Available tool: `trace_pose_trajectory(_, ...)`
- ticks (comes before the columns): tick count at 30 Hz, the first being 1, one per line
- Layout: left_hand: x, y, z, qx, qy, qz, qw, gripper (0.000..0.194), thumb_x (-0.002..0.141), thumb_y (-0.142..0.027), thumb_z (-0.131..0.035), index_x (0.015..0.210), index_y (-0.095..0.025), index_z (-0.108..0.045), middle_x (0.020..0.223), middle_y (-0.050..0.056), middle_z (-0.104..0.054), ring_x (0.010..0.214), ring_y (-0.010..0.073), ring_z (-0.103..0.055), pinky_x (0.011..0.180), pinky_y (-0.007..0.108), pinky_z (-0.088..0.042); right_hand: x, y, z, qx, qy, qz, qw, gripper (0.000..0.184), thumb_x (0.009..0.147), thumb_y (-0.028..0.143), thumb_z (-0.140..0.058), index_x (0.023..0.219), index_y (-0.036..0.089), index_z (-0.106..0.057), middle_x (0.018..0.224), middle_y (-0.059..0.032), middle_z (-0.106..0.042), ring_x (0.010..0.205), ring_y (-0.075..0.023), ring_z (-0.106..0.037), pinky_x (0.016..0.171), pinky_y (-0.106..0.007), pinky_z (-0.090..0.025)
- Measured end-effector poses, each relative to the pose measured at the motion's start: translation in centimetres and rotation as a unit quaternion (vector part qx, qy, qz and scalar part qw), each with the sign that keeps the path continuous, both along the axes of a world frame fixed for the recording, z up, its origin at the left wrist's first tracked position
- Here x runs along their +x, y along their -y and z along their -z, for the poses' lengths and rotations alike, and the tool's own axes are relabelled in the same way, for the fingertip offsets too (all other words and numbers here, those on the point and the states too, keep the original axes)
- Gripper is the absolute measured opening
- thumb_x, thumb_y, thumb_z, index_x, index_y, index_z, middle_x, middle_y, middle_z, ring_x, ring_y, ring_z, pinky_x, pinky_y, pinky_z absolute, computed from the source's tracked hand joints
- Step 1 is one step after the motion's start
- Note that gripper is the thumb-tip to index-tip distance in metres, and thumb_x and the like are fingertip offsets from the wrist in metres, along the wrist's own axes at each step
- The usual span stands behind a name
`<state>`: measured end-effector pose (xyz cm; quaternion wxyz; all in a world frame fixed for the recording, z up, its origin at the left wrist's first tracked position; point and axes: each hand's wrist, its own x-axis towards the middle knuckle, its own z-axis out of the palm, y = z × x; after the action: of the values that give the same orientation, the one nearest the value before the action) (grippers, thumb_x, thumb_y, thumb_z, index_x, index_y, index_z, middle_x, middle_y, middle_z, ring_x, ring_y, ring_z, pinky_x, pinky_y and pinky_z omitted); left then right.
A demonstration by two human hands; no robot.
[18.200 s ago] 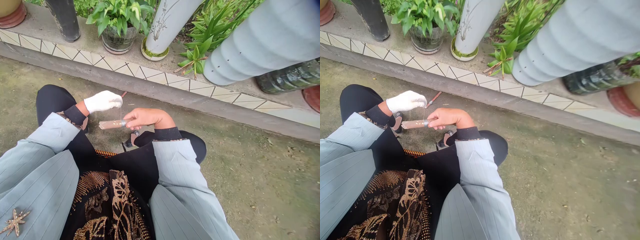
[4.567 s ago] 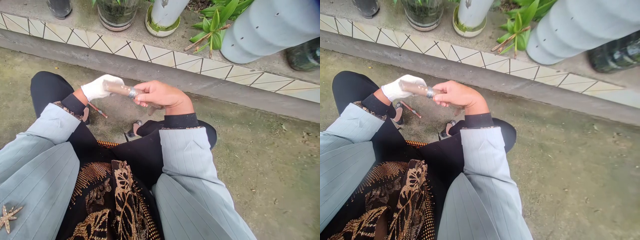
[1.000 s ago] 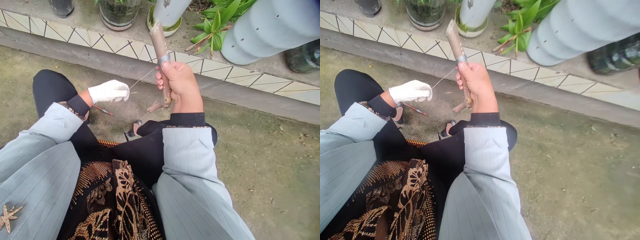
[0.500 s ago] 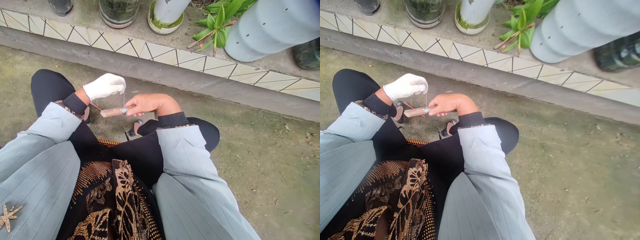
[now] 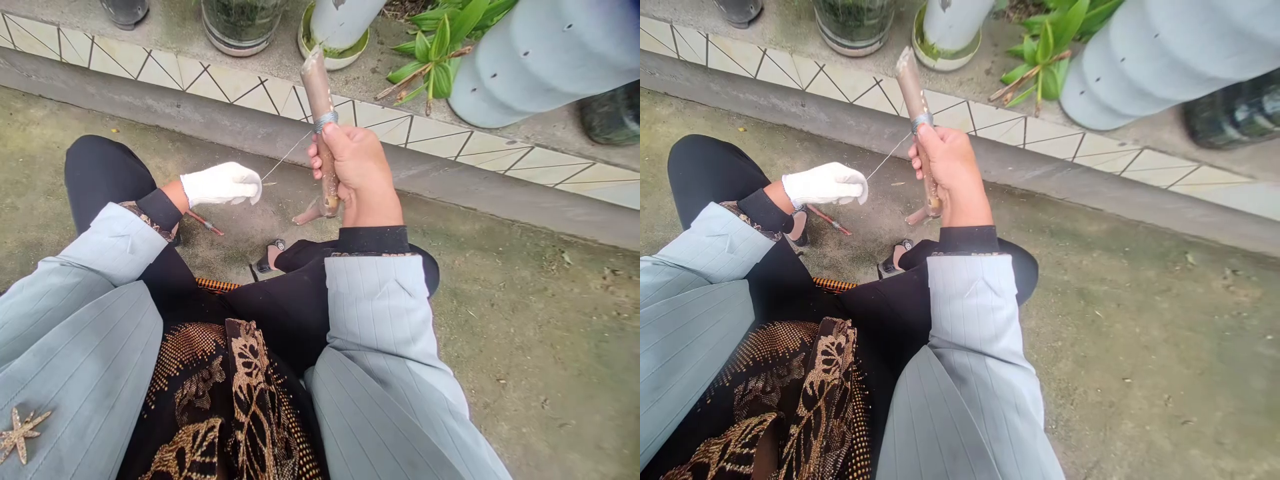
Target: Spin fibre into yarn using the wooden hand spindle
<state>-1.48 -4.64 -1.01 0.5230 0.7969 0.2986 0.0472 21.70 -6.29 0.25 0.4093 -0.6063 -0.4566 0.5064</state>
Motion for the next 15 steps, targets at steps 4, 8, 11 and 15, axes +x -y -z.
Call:
trace_pose_trajectory(4,0.2,0.5,-0.6,0.012,-0.008,0.032,0.999,0.025,0.088,-0.03,-0.05,0.084,-0.014,-0.069,0.068,0.002,-0.061,0.055,0.0086,-0.05,0.057,0.022,-0.037,-0.4,-0.5,1.0,-0.029,0.182,-0.053,0.981,0.028,0.091,0.043,-0.058,0.075,0.021,-0.054,0.071,-0.0036,-0.063,0.057,-0.0127,-0.051,0.051,-0.027,-0.041)
trace_pose_trajectory(8,-0.2,0.3,-1.1,0.057,-0.02,0.014,0.998,0.025,0.086,-0.03,-0.05,0.084,-0.014,-0.069,0.073,0.002,-0.064,0.061,0.0102,-0.054,0.061,0.023,-0.04,-0.7,-0.7,2.1,-0.041,0.361,-0.209,0.908,0.025,0.086,0.043,-0.064,0.077,0.02,-0.058,0.067,-0.005,-0.062,0.066,-0.0184,-0.057,0.061,-0.032,-0.043)
trace_pose_trajectory(11,-0.6,0.0,-1.1,0.081,-0.019,-0.025,0.996,0.025,0.084,-0.029,-0.05,0.084,-0.013,-0.069,0.075,0.004,-0.065,0.067,0.0127,-0.057,0.065,0.025,-0.042,-1.2,-0.5,2.5,-0.096,0.377,-0.374,0.842,0.022,0.086,0.04,-0.063,0.081,0.019,-0.062,0.072,-0.0053,-0.065,0.066,-0.0177,-0.059,0.062,-0.031,-0.042)
trace_pose_trajectory(15,-0.8,-0.6,-0.7,0.086,-0.031,-0.071,0.993,0.022,0.081,-0.026,-0.051,0.083,-0.011,-0.067,0.074,0.004,-0.063,0.067,0.0131,-0.054,0.065,0.027,-0.041,-2.3,0.3,1.8,-0.145,0.268,-0.546,0.78,0.021,0.085,0.04,-0.063,0.08,0.02,-0.065,0.068,-0.0008,-0.063,0.057,-0.0119,-0.054,0.057,-0.027,-0.039)
